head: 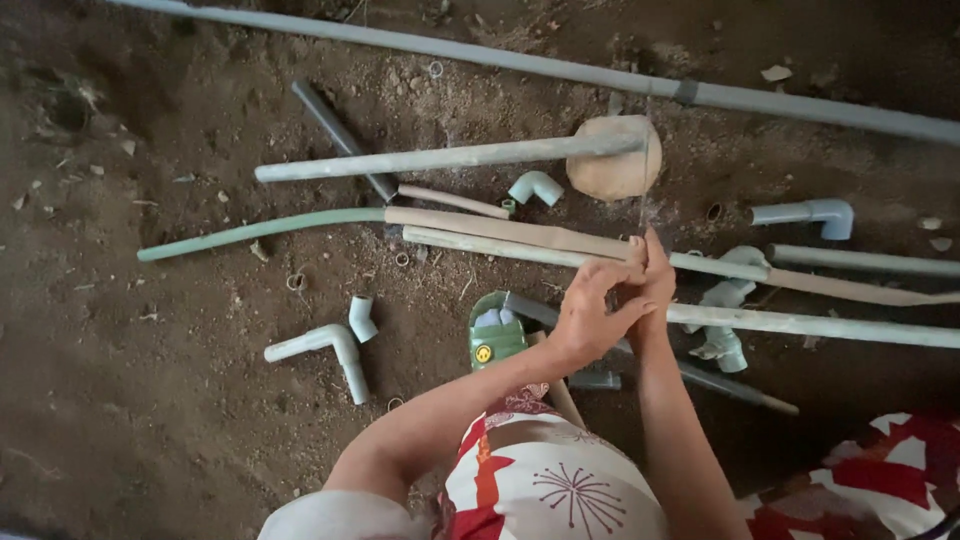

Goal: A person sitting on the floor uses a handheld hacksaw blade to cut a PVC pipe among a pile of plumbing supplies.

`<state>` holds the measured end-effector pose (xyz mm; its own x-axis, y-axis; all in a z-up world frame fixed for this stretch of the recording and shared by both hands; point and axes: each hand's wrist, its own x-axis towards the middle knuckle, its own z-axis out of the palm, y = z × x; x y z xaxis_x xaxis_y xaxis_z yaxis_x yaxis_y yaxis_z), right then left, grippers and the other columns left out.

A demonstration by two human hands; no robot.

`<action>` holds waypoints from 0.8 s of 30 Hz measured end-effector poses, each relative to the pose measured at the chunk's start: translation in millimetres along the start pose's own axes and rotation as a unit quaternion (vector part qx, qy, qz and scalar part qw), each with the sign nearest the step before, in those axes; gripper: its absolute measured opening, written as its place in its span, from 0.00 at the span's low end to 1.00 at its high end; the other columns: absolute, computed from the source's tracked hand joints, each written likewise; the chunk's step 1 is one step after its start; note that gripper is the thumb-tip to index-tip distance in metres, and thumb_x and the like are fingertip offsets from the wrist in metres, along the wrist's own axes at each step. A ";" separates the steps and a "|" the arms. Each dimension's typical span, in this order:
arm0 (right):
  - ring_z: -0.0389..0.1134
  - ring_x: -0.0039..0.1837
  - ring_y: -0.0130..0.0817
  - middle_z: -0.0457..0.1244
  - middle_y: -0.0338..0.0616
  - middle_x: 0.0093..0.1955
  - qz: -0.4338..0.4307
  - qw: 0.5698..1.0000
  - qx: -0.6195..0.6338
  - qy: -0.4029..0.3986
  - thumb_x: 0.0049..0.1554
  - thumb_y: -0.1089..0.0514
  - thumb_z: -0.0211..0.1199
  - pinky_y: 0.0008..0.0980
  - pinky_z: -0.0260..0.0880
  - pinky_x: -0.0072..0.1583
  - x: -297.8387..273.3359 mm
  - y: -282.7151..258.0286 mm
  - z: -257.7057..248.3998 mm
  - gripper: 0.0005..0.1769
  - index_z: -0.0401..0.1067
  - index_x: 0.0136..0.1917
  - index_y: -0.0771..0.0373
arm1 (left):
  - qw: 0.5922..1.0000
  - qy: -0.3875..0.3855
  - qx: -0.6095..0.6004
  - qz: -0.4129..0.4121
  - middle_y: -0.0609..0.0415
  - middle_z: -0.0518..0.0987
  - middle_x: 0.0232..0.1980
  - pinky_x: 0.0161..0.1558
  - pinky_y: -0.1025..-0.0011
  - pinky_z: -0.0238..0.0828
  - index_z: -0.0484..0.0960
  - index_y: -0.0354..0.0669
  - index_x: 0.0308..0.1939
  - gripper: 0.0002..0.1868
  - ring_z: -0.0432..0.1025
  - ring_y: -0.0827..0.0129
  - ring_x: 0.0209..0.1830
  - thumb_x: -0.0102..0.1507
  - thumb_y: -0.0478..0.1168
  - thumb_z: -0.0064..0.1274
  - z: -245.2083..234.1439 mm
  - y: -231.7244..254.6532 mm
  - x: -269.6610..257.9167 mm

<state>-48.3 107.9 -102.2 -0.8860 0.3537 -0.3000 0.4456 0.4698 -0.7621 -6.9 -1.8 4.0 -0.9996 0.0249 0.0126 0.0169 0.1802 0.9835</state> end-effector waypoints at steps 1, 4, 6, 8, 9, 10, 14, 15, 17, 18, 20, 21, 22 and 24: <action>0.65 0.51 0.61 0.63 0.58 0.55 -0.001 1.000 0.001 -0.001 0.59 0.37 0.53 0.57 0.63 0.54 -1.9 -4.5 -0.5 0.30 0.64 0.66 0.57 | 1.000 0.001 0.001 0.000 0.49 0.68 0.41 0.41 0.67 0.72 0.73 0.40 0.46 0.14 0.69 0.57 0.42 0.59 0.40 0.56 -0.8 -0.6 -0.1; 0.67 0.47 0.59 0.65 0.60 0.50 0.026 0.998 -0.051 -0.008 0.58 0.35 0.53 0.54 0.66 0.51 -5.7 -11.0 -5.8 0.31 0.65 0.65 0.55 | 0.998 -0.038 0.001 -0.050 0.50 0.69 0.40 0.38 0.66 0.73 0.71 0.40 0.47 0.13 0.70 0.60 0.38 0.61 0.39 0.53 0.5 -7.5 -2.6; 0.62 0.59 0.58 0.55 0.59 0.66 0.039 0.990 0.111 -0.075 0.62 0.45 0.50 0.53 0.64 0.55 -1.4 -6.6 -13.8 0.29 0.55 0.71 0.61 | 0.996 -0.023 -0.030 -0.078 0.53 0.73 0.39 0.38 0.67 0.73 0.75 0.46 0.46 0.12 0.73 0.62 0.38 0.60 0.42 0.54 7.5 -19.9 -3.3; 0.59 0.63 0.53 0.55 0.56 0.67 0.024 0.991 0.107 -0.075 0.62 0.44 0.49 0.49 0.59 0.61 -18.0 -38.6 -16.0 0.27 0.57 0.70 0.59 | 0.999 0.005 -0.004 -0.051 0.49 0.73 0.39 0.38 0.61 0.72 0.75 0.45 0.45 0.13 0.72 0.54 0.40 0.60 0.44 0.54 -4.1 -14.5 12.7; 0.56 0.68 0.47 0.55 0.53 0.68 0.015 0.992 0.103 -0.076 0.62 0.44 0.48 0.46 0.54 0.67 -29.5 -51.5 -18.2 0.26 0.60 0.68 0.57 | 0.999 0.030 0.023 -0.031 0.45 0.73 0.38 0.38 0.55 0.72 0.76 0.45 0.44 0.14 0.72 0.47 0.41 0.59 0.46 0.54 -8.6 -11.9 17.1; 0.56 0.68 0.47 0.55 0.53 0.68 0.016 0.992 0.102 -0.076 0.62 0.44 0.48 0.46 0.54 0.67 -20.6 -31.6 -20.1 0.26 0.60 0.68 0.57 | 0.999 0.030 0.021 -0.032 0.45 0.73 0.38 0.38 0.55 0.72 0.76 0.45 0.44 0.14 0.72 0.47 0.41 0.59 0.46 0.54 -24.1 -18.3 35.4; 0.64 0.39 0.38 0.58 0.53 0.59 0.081 0.988 0.070 -0.115 0.65 0.45 0.42 0.36 0.65 0.29 -2.9 -10.6 -22.1 0.27 0.52 0.72 0.59 | 0.941 0.156 0.282 0.103 0.45 0.70 0.45 0.45 0.46 0.66 0.71 0.47 0.49 0.17 0.67 0.46 0.48 0.57 0.39 0.56 -85.2 -90.9 108.5; 0.66 0.50 0.44 0.54 0.53 0.67 0.110 0.984 0.061 -0.125 0.65 0.45 0.41 0.41 0.68 0.33 -5.2 -16.0 -24.0 0.27 0.50 0.73 0.59 | 0.898 0.160 0.399 0.097 0.49 0.67 0.52 0.51 0.44 0.64 0.69 0.53 0.55 0.25 0.64 0.51 0.55 0.55 0.40 0.60 -97.1 -121.7 123.4; 0.64 0.53 0.47 0.53 0.60 0.66 0.098 0.984 0.059 -0.133 0.65 0.47 0.40 0.45 0.68 0.40 -16.2 -43.8 -30.1 0.28 0.48 0.72 0.65 | 0.867 0.076 0.491 0.028 0.51 0.69 0.53 0.54 0.48 0.58 0.66 0.58 0.59 0.32 0.64 0.55 0.56 0.53 0.46 0.62 -119.5 -140.0 137.9; 0.62 0.56 0.50 0.51 0.67 0.66 0.087 0.985 0.056 -0.141 0.66 0.50 0.38 0.49 0.69 0.46 -21.3 -57.5 -33.4 0.29 0.46 0.72 0.72 | 0.818 -0.009 0.573 -0.041 0.53 0.70 0.54 0.56 0.52 0.52 0.63 0.63 0.62 0.38 0.63 0.58 0.58 0.51 0.52 0.64 -130.4 -149.4 145.4; 0.63 0.48 0.43 0.56 0.62 0.58 0.102 0.984 0.057 -0.138 0.66 0.49 0.39 0.42 0.67 0.41 -17.6 -49.7 -32.5 0.28 0.47 0.72 0.70 | 0.829 -0.057 0.555 -0.029 0.53 0.72 0.49 0.55 0.53 0.53 0.65 0.62 0.61 0.32 0.66 0.60 0.52 0.55 0.49 0.60 -142.7 -153.3 144.1; 0.63 0.41 0.36 0.61 0.56 0.51 0.114 0.983 0.059 -0.134 0.65 0.49 0.40 0.36 0.65 0.36 -14.6 -45.8 -32.4 0.28 0.49 0.73 0.67 | 0.837 -0.104 0.536 -0.014 0.54 0.73 0.45 0.55 0.54 0.53 0.67 0.61 0.59 0.26 0.70 0.61 0.46 0.58 0.46 0.56 -148.1 -155.1 145.2; 0.63 0.41 0.36 0.61 0.56 0.51 0.114 0.983 0.059 -0.132 0.65 0.49 0.40 0.36 0.65 0.36 -15.9 -48.8 -35.4 0.28 0.49 0.73 0.67 | 0.838 -0.104 0.535 -0.013 0.54 0.73 0.45 0.55 0.54 0.53 0.67 0.61 0.59 0.26 0.70 0.61 0.46 0.58 0.46 0.56 -146.9 -152.7 149.1; 0.56 0.27 0.29 0.58 0.47 0.35 0.130 0.979 0.087 -0.131 0.65 0.50 0.40 0.28 0.57 0.28 -18.9 -55.3 -39.7 0.28 0.47 0.73 0.67 | 0.821 -0.140 0.554 -0.011 0.53 0.73 0.45 0.54 0.52 0.55 0.66 0.63 0.60 0.26 0.70 0.60 0.44 0.59 0.45 0.55 -146.9 -148.1 155.1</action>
<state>-51.1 107.3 -31.6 -0.7583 0.2116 -0.6165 0.6518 0.2380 -0.7201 -167.7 -169.2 -113.2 -0.9585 0.2068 -0.1962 0.1641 0.9631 0.2135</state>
